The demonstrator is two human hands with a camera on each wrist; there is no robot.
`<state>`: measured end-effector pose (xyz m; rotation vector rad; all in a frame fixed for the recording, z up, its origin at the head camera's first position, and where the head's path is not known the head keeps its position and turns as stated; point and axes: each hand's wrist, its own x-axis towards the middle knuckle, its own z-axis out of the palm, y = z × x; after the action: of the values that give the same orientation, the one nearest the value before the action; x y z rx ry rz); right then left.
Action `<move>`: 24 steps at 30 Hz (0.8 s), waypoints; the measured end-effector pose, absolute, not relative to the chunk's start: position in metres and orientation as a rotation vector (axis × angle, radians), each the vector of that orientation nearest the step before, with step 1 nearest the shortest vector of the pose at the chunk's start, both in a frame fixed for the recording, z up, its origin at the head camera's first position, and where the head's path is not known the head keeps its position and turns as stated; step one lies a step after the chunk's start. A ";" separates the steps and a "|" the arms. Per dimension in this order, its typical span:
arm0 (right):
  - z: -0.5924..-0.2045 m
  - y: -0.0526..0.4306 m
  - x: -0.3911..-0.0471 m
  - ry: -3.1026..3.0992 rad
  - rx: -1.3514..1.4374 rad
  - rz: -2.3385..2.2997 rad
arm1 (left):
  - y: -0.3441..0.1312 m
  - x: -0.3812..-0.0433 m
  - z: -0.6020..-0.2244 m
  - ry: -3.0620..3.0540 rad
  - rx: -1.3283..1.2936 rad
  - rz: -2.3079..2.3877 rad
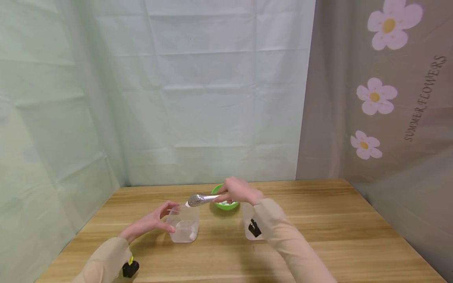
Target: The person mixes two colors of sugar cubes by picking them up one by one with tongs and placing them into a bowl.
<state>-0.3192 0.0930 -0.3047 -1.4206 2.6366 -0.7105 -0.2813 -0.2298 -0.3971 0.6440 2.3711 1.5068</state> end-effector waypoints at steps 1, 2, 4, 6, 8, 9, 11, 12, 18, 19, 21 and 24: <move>-0.304 0.096 -0.320 2.646 -1.416 -0.713 | -0.230 -0.282 -0.397 2.372 0.648 1.510; -0.304 0.100 -0.321 2.653 -1.409 -0.716 | -0.230 -0.282 -0.398 2.372 0.652 1.512; -0.304 0.105 -0.323 2.664 -1.410 -0.723 | -0.230 -0.283 -0.398 2.370 0.655 1.516; -0.304 0.111 -0.325 2.680 -1.400 -0.733 | -0.230 -0.283 -0.398 2.367 0.657 1.522; -0.304 0.118 -0.328 2.683 -1.372 -0.762 | -0.230 -0.283 -0.398 2.367 0.653 1.524; -0.303 0.122 -0.329 2.689 -1.367 -0.767 | -0.230 -0.283 -0.398 2.367 0.652 1.523; -0.302 0.129 -0.331 2.696 -1.340 -0.787 | -0.230 -0.282 -0.398 2.365 0.650 1.524; -0.301 0.133 -0.332 2.700 -1.336 -0.791 | -0.230 -0.282 -0.397 2.366 0.651 1.523; -0.295 0.150 -0.337 2.790 -1.313 -0.707 | -0.230 -0.282 -0.396 2.364 0.660 1.523; -0.294 0.152 -0.337 2.806 -1.292 -0.687 | -0.229 -0.282 -0.396 2.365 0.660 1.522; -0.294 0.154 -0.339 2.836 -1.259 -0.646 | -0.229 -0.282 -0.395 2.373 0.664 1.514; -0.294 0.157 -0.340 2.851 -1.216 -0.621 | -0.229 -0.282 -0.395 2.380 0.656 1.508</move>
<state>-0.3398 0.1574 -0.2937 -1.2158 2.8508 -0.6209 -0.2824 -0.2289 -0.3947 0.6561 2.3799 1.5082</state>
